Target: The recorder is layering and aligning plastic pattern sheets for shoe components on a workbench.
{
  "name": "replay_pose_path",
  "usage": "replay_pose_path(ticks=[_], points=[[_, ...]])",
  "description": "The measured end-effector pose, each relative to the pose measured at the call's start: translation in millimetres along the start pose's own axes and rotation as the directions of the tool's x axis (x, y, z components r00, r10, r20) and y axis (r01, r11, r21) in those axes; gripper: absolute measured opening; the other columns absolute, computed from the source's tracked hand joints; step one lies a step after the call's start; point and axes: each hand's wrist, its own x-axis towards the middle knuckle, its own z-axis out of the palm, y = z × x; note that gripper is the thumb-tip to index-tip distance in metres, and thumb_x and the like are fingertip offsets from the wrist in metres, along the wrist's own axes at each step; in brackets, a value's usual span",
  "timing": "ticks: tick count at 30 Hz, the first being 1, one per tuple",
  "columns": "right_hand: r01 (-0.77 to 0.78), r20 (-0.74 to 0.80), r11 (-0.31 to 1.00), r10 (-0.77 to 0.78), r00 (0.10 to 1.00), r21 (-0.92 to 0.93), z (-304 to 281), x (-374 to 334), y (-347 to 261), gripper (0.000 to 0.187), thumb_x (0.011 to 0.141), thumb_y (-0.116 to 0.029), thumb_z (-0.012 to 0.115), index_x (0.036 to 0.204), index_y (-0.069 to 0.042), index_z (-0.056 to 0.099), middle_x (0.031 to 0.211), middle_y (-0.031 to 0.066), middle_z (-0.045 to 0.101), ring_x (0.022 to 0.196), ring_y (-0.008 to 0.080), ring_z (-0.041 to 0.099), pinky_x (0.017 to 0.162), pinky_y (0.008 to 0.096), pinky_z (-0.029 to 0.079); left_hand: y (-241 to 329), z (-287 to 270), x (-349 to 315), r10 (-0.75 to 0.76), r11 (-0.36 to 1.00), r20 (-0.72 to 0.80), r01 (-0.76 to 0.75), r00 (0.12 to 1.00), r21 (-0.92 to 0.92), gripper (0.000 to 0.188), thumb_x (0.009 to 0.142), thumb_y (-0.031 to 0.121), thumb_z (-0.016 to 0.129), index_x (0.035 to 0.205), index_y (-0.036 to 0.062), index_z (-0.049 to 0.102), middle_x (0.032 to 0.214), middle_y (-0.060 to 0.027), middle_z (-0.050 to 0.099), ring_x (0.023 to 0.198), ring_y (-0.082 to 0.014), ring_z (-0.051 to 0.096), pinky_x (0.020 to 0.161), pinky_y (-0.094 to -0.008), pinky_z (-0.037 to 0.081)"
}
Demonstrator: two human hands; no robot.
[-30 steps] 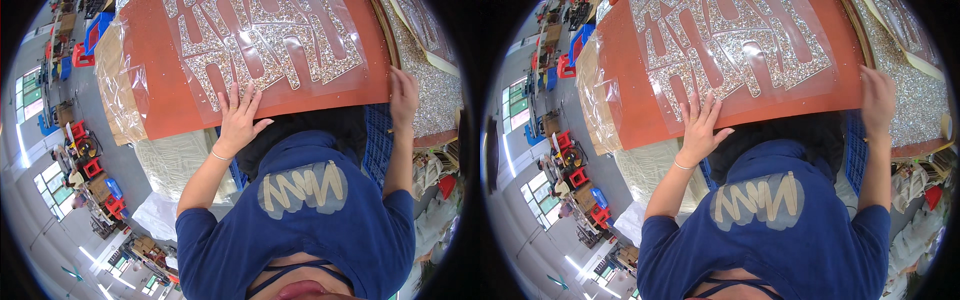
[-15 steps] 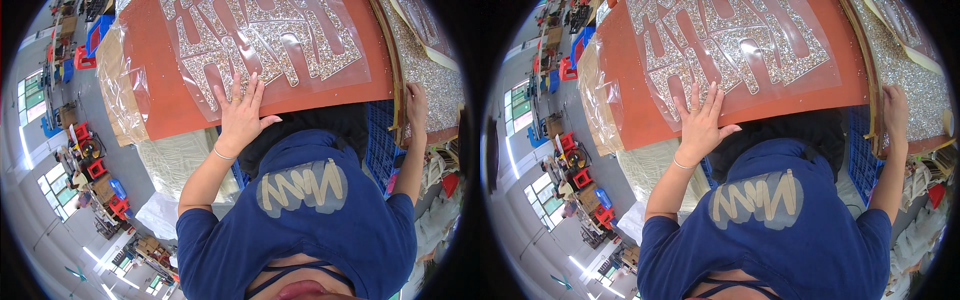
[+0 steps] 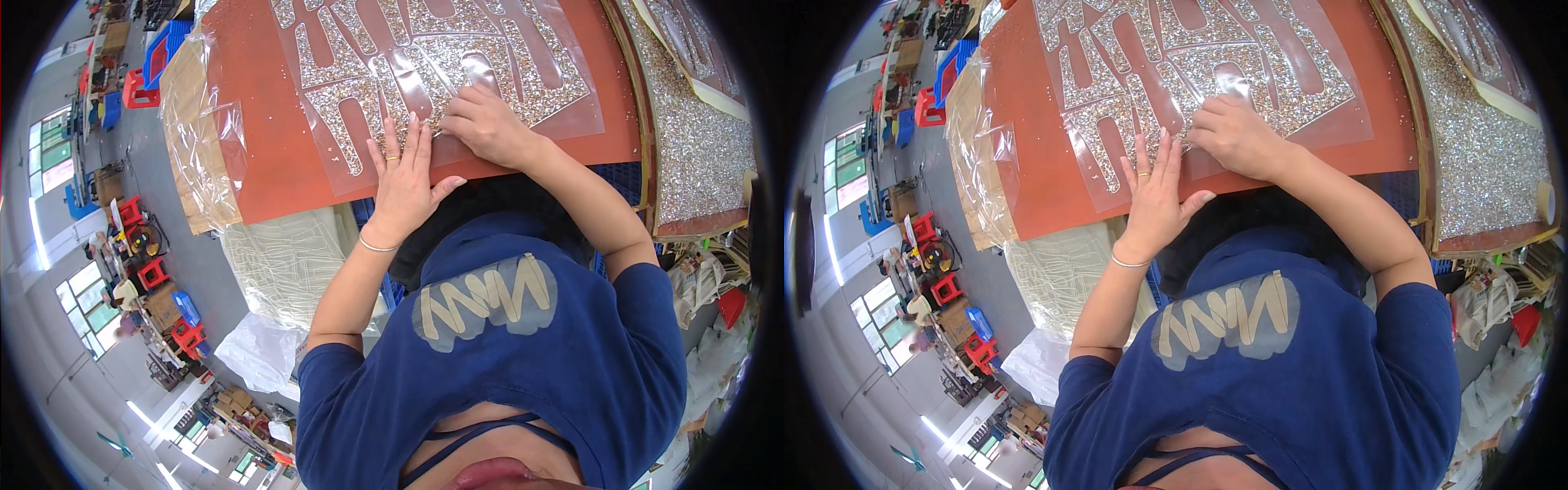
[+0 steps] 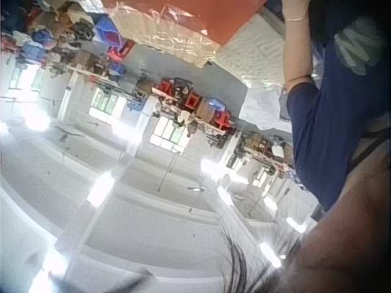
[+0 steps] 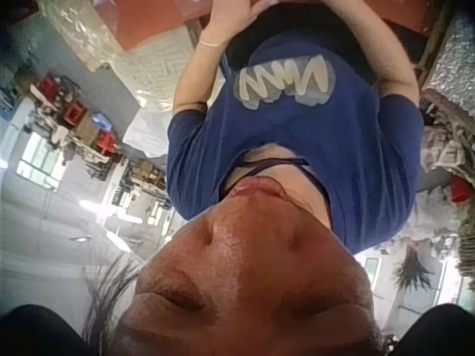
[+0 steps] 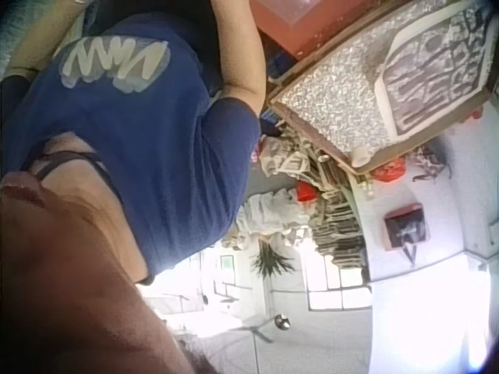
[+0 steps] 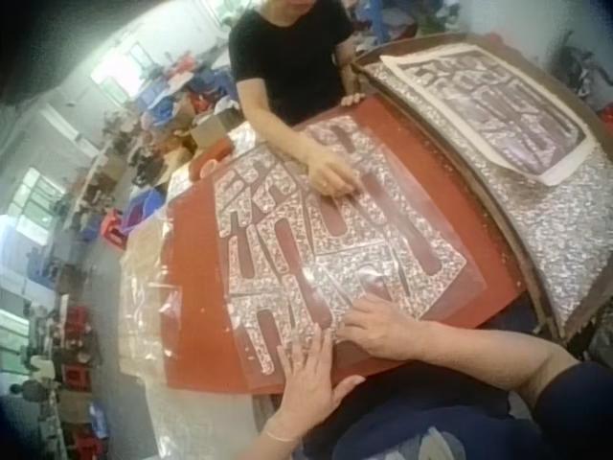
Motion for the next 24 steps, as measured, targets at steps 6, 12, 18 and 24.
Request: replay_pose_path(ticks=[6,12,18,24], points=[[-0.022,0.008,1.000,0.022,1.000,-0.009,6.8,0.3,-1.0,0.017,0.074,-0.010,0.059,0.090,-0.007,0.067,0.084,0.0047,0.058,0.084,0.0229,0.055,0.077,0.0352,0.044,10.2,6.7,1.5,0.001,1.000,-0.035,-0.001,0.999,-0.003,0.090,0.083,0.058,0.057,0.141,-0.0056,0.033,0.152,-0.0198,0.024,0.144,-0.0393,0.009,0.109,-0.0632,0.000],[-0.193,-0.143,0.980,0.185,0.972,-0.046,-35.7,-26.0,13.4,0.020,0.073,-0.002,0.061,0.091,-0.006,0.068,0.086,0.0070,0.060,0.083,0.0263,0.056,0.075,0.0367,0.045,6.6,11.9,11.4,0.073,0.992,-0.057,-0.066,0.996,0.107,0.095,0.079,0.065,0.054,0.141,-0.0040,0.034,0.152,-0.0163,0.028,0.145,-0.0319,0.012,0.108,-0.0654,0.001],[-0.452,-0.307,0.876,0.390,0.868,-0.166,-112.2,-76.8,7.4,0.024,0.078,0.005,0.064,0.100,-0.004,0.068,0.088,0.0101,0.061,0.084,0.0272,0.058,0.074,0.0361,0.047,7.6,9.9,27.5,0.128,0.989,-0.033,-0.126,0.991,0.071,0.095,0.075,0.066,0.056,0.142,0.0005,0.036,0.152,-0.0131,0.029,0.145,-0.0290,0.013,0.109,-0.0645,-0.001],[-0.661,-0.392,0.629,0.533,0.749,-0.408,-188.0,-142.9,6.1,0.020,0.088,-0.002,0.059,0.106,-0.003,0.067,0.093,0.0110,0.061,0.087,0.0269,0.058,0.078,0.0355,0.046,1.1,-2.5,22.1,0.148,0.982,0.025,-0.150,0.989,0.112,0.090,0.077,0.064,0.056,0.141,0.0025,0.038,0.151,-0.0109,0.032,0.145,-0.0327,0.012,0.110,-0.0622,-0.004]])
